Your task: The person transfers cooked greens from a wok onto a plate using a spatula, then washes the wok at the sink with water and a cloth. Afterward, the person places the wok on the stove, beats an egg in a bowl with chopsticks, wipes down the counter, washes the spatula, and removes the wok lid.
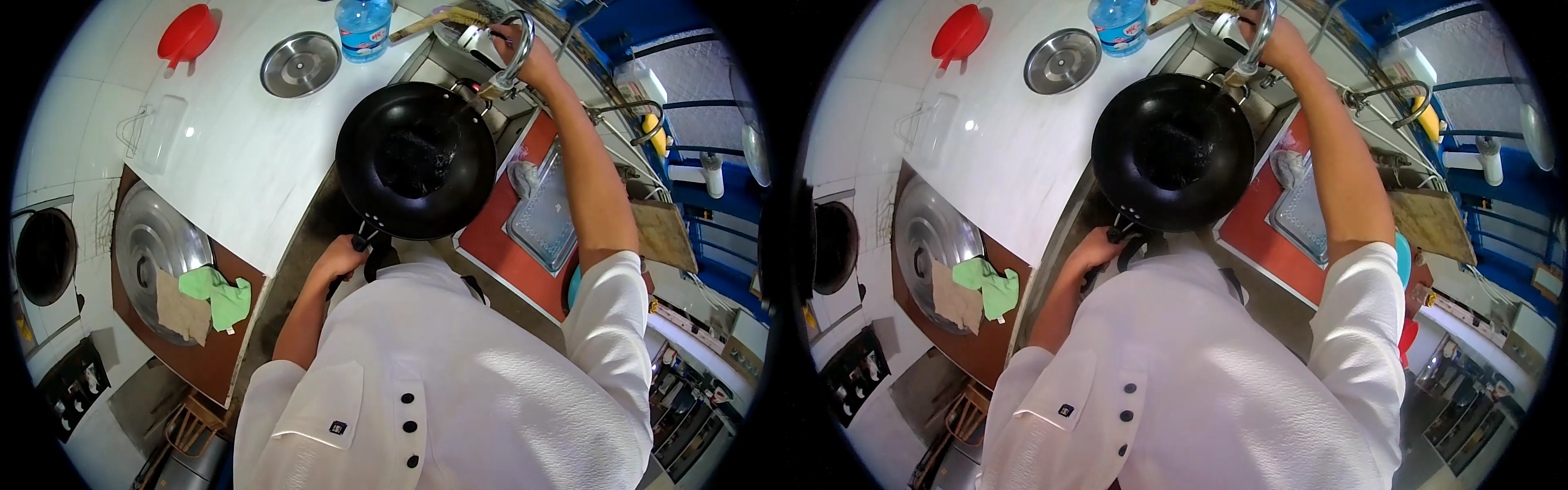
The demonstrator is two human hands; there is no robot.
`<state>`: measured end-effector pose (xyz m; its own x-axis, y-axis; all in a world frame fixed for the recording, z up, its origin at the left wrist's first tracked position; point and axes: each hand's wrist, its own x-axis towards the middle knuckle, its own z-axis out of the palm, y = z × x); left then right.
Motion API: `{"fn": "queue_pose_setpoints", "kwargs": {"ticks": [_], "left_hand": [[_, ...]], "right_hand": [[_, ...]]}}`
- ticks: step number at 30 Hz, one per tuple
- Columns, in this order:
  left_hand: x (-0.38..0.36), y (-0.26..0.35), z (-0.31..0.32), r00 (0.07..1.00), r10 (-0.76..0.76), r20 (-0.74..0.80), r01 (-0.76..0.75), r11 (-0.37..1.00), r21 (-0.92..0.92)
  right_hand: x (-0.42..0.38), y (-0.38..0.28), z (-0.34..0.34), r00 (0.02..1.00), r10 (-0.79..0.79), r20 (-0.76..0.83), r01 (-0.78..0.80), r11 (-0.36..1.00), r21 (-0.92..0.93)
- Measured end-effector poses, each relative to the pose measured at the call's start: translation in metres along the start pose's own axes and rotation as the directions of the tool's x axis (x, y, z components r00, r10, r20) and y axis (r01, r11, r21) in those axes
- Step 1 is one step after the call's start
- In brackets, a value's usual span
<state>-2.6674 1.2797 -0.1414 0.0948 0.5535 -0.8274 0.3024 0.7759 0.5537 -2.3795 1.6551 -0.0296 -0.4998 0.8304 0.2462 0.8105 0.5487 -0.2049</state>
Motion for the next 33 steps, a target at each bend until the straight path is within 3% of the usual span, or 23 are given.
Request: {"fn": "queue_pose_setpoints", "kwargs": {"ticks": [2, 5, 10, 33], "left_hand": [[0.0019, -0.0021, 0.0001, 1.0, 0.009, 0.0, -0.009, 1.0, -0.006], [-0.002, -0.0009, -0.0001, 1.0, -0.005, 0.0, 0.005, 1.0, -0.025], [-0.0017, 0.0002, -0.0012, 1.0, -0.012, 0.009, 0.012, 1.0, -0.013], [-0.0022, 0.0009, -0.001, 1.0, -0.002, 0.024, 0.003, 1.0, -0.018]], "right_hand": [[-0.0017, -0.0047, 0.0004, 0.999, 0.035, 0.021, -0.035, 0.999, -0.001], [-0.0021, -0.0021, 0.0075, 0.998, -0.048, -0.044, 0.046, 0.998, -0.037], [-0.0031, -0.0047, 0.0038, 1.0, -0.006, 0.01, 0.006, 1.0, -0.028], [-0.0018, -0.0041, 0.0022, 1.0, 0.007, -0.015, -0.007, 1.0, 0.012]]}}
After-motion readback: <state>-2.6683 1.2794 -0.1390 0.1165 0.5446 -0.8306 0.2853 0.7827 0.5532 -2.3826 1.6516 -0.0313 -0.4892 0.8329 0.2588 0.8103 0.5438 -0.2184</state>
